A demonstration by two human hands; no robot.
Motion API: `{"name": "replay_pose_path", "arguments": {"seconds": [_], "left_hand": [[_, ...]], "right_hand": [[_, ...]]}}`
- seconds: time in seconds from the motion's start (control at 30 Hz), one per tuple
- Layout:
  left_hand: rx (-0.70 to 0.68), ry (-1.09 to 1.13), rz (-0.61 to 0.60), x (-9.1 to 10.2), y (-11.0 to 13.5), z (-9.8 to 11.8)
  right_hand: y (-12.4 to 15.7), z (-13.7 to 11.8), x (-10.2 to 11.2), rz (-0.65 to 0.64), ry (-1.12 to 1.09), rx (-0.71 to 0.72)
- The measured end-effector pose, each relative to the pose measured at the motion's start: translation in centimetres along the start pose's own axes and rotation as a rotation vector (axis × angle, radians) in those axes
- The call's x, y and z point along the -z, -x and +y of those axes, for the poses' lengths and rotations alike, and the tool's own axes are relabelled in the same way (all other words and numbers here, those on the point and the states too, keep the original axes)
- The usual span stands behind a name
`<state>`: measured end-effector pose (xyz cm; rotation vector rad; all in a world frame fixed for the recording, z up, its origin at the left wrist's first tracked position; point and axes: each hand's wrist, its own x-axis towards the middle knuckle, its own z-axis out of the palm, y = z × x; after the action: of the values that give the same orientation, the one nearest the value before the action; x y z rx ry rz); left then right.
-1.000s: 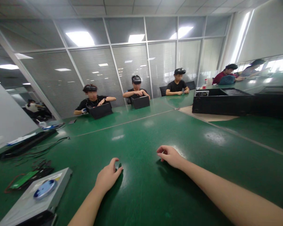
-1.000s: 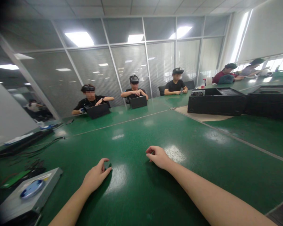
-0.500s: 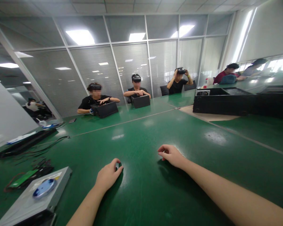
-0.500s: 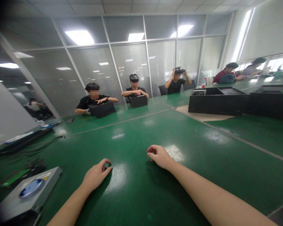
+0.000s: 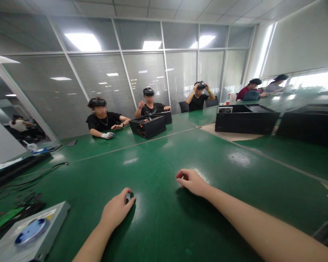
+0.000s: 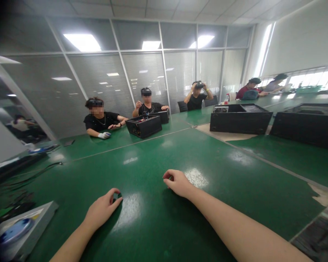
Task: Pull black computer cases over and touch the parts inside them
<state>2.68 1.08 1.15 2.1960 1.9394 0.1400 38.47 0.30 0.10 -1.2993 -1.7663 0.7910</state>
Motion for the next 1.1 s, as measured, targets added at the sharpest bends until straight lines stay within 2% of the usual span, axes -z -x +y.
{"name": "replay_pose_path", "arguments": {"seconds": [0.2, 0.37, 0.5, 0.6, 0.7, 0.77, 0.83, 0.87, 0.93, 1.03, 1.1], "left_hand": [[0.01, 0.011, -0.012, 0.3, -0.5, -0.1], [0.003, 0.022, -0.032, 0.5, -0.5, -0.2], [-0.011, 0.02, -0.042, 0.5, -0.5, -0.2], [-0.012, 0.025, -0.034, 0.3, -0.6, -0.3], [-0.019, 0.044, -0.05, 0.3, -0.9, -0.5], [-0.022, 0.057, -0.067, 0.3, -1.1, -0.7], [-0.019, 0.065, -0.074, 0.4, -1.3, -0.7], [-0.017, 0.066, -0.076, 0.4, -1.3, -0.6], [-0.018, 0.062, -0.076, 0.6, -1.2, -0.4], [-0.021, 0.061, -0.09, 0.7, -0.9, -0.2], [-0.016, 0.062, -0.102, 0.8, -0.9, -0.1]], "right_hand": [[0.8, -2.7, 0.6, 0.013, 0.1, 0.11], [2.6, -7.1, 2.2, -0.008, 0.177, 0.193], [4.7, -10.6, 4.8, 0.038, 0.339, 0.282], [5.7, -11.2, 8.2, 0.106, 0.482, 0.278], [5.4, -10.3, 12.6, 0.208, 0.759, 0.122], [4.5, -9.8, 15.2, 0.271, 0.987, -0.114], [3.2, -10.0, 16.3, 0.284, 1.171, -0.369], [2.6, -10.4, 16.2, 0.264, 1.223, -0.456], [1.7, -11.6, 14.6, 0.188, 1.255, -0.528], [1.8, -13.9, 11.2, 0.04, 1.283, -0.503], [2.4, -15.3, 10.3, -0.063, 1.336, -0.424]]}}
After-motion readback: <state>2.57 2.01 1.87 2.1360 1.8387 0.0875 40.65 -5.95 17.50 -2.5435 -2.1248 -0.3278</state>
